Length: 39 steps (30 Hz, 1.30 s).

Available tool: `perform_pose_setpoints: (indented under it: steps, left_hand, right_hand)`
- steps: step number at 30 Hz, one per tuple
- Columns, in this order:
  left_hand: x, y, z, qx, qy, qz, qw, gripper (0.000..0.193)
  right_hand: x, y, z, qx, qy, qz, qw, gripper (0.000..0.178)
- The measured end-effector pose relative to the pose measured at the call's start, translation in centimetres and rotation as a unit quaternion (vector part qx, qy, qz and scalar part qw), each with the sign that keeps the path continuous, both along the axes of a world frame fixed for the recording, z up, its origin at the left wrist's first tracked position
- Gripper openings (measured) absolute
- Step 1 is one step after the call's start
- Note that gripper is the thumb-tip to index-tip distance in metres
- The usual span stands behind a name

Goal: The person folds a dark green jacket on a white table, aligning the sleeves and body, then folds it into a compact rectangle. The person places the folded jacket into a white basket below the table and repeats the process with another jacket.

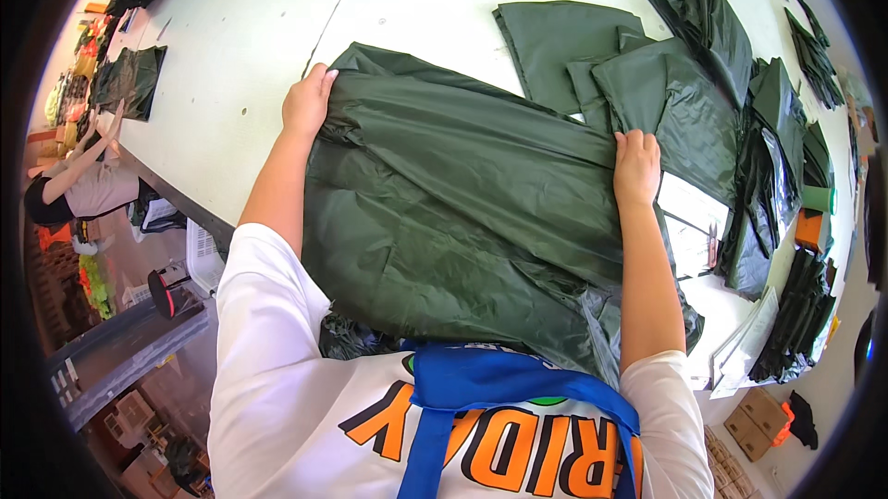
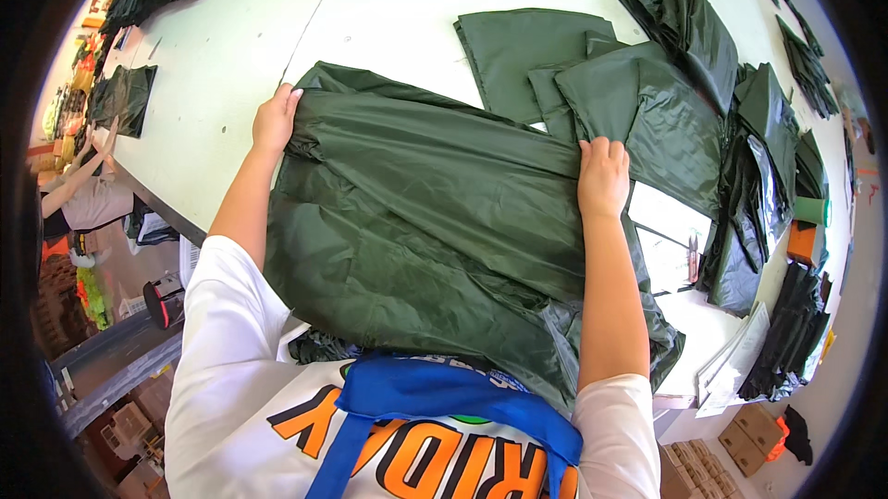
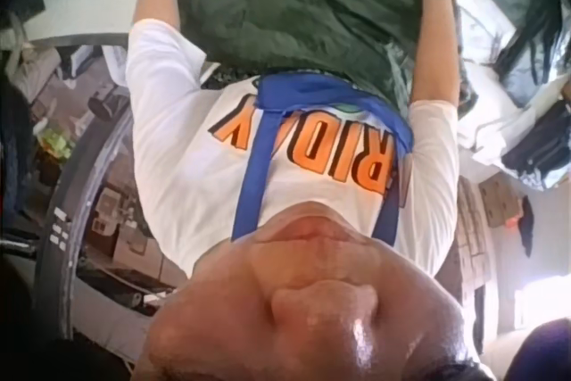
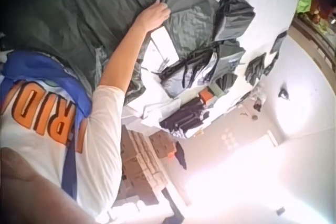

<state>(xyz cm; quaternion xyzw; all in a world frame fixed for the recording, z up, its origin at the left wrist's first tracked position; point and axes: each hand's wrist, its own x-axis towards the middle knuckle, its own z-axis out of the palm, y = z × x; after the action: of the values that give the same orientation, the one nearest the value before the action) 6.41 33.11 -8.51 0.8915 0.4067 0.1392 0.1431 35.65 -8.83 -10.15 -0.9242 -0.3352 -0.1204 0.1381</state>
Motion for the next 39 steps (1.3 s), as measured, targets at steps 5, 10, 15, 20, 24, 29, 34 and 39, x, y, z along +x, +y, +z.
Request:
perform_pose_setpoints:
  steps: [5, 10, 15, 20, 24, 29, 34, 39]
  left_hand:
    - [2.1, 0.3, 2.5, -0.074, -0.027, -0.055, 0.995, 0.03]
    - [4.1, 1.8, 0.4, -0.094, 0.147, -0.055, 0.983, 0.02]
    - [7.7, 1.7, 0.3, 0.065, 0.07, -0.18, 0.979, 0.034]
    - [10.6, 2.2, 4.2, 0.037, 0.368, -0.244, 0.897, 0.026]
    - [6.7, 1.5, 7.4, 0.126, 0.244, -0.315, 0.909, 0.008]
    - [-6.7, -4.3, 12.0, 0.286, -0.044, -0.283, 0.914, 0.01]
    - [-21.9, -11.8, 9.1, 0.203, 0.059, -0.333, 0.919, 0.014]
    - [-24.5, -15.9, 9.9, 0.003, 0.114, -0.314, 0.943, 0.014]
  right_hand:
    - [0.4, -1.0, -0.2, 0.077, 0.055, -0.031, 0.995, 0.018]
    - [0.4, -1.1, -0.4, 0.107, 0.063, -0.041, 0.991, 0.015]
    - [1.9, -1.9, 2.3, 0.062, 0.197, 0.005, 0.978, 0.021]
    - [3.2, -2.9, 7.3, -0.066, 0.328, 0.084, 0.938, 0.028]
    - [-0.6, -3.9, 13.8, -0.125, 0.32, 0.092, 0.935, 0.019]
    - [-14.0, -11.0, 17.3, -0.008, 0.16, 0.133, 0.978, 0.015]
    - [-25.0, -15.6, 13.6, -0.051, 0.125, 0.294, 0.946, 0.016]
    - [-28.0, -17.1, 7.9, -0.065, 0.108, 0.312, 0.942, 0.012]
